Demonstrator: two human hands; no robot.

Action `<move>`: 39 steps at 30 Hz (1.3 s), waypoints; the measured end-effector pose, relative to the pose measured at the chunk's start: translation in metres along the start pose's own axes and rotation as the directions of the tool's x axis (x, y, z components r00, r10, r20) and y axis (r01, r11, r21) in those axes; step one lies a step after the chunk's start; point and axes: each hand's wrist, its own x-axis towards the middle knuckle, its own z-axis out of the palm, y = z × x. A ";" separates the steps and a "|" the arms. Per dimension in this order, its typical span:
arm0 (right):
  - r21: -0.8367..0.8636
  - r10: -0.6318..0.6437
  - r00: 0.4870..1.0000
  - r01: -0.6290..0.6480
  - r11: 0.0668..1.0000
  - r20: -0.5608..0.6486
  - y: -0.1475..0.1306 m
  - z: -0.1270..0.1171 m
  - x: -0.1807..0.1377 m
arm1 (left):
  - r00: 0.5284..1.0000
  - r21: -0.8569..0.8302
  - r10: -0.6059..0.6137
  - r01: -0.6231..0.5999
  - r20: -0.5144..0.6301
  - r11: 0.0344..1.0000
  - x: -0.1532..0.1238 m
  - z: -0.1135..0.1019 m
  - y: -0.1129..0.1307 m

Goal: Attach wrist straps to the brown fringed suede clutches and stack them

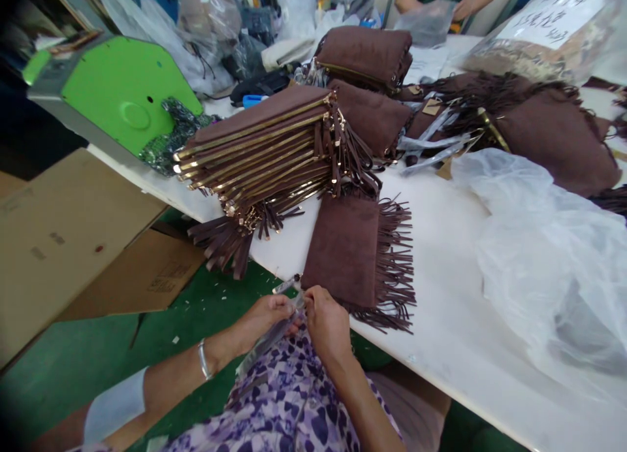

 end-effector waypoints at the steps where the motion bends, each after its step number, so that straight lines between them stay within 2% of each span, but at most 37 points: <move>1: -0.014 -0.002 1.000 0.002 1.000 -0.007 0.001 -0.001 0.001 | 1.000 -0.012 -0.001 0.001 0.007 1.000 0.003 0.001 0.001; 6: -0.109 -0.028 0.999 0.023 0.994 -0.046 0.003 -0.003 0.001 | 0.996 -0.078 -0.005 0.013 0.094 0.997 0.010 0.002 0.007; 13: -0.244 -0.065 0.991 0.034 0.969 -0.120 0.001 0.007 -0.001 | 0.965 -0.097 -0.092 0.119 0.247 0.988 0.003 -0.017 -0.003; 17: -0.238 -0.068 0.985 0.029 0.971 -0.160 0.005 0.010 -0.002 | 0.967 -0.088 -0.133 0.155 0.216 0.984 0.009 -0.016 -0.010; 21: -0.062 -0.116 0.981 0.107 0.992 -0.154 0.013 -0.002 -0.016 | 0.963 -0.133 -0.180 0.209 0.200 0.969 0.013 -0.012 -0.006; 25: 0.236 -0.233 0.970 0.212 0.948 0.064 0.024 -0.007 -0.036 | 0.944 -0.170 -0.172 0.226 0.283 0.959 0.012 -0.013 -0.004; 28: 0.331 -0.229 0.968 0.185 0.925 0.101 0.031 0.001 -0.041 | 0.923 -0.185 -0.134 0.212 0.360 0.960 0.011 -0.014 -0.003; 31: 0.272 -0.205 0.978 0.192 0.943 0.021 0.036 0.010 -0.037 | 0.909 -0.213 -0.116 0.216 0.399 0.953 0.009 -0.014 -0.002; 34: 0.084 -0.290 0.957 0.291 0.953 -0.021 0.037 0.014 -0.032 | 0.902 -0.232 -0.113 0.226 0.416 0.946 0.008 -0.014 -0.001; 37: -0.126 -0.375 0.927 0.369 0.921 -0.029 0.037 0.013 -0.028 | 0.888 -0.247 -0.092 0.223 0.451 0.943 0.009 -0.015 -0.001; 39: -0.182 -0.409 0.911 0.393 0.901 -0.058 0.037 0.013 -0.027 | 0.876 -0.241 -0.104 0.242 0.472 0.940 0.007 -0.017 -0.002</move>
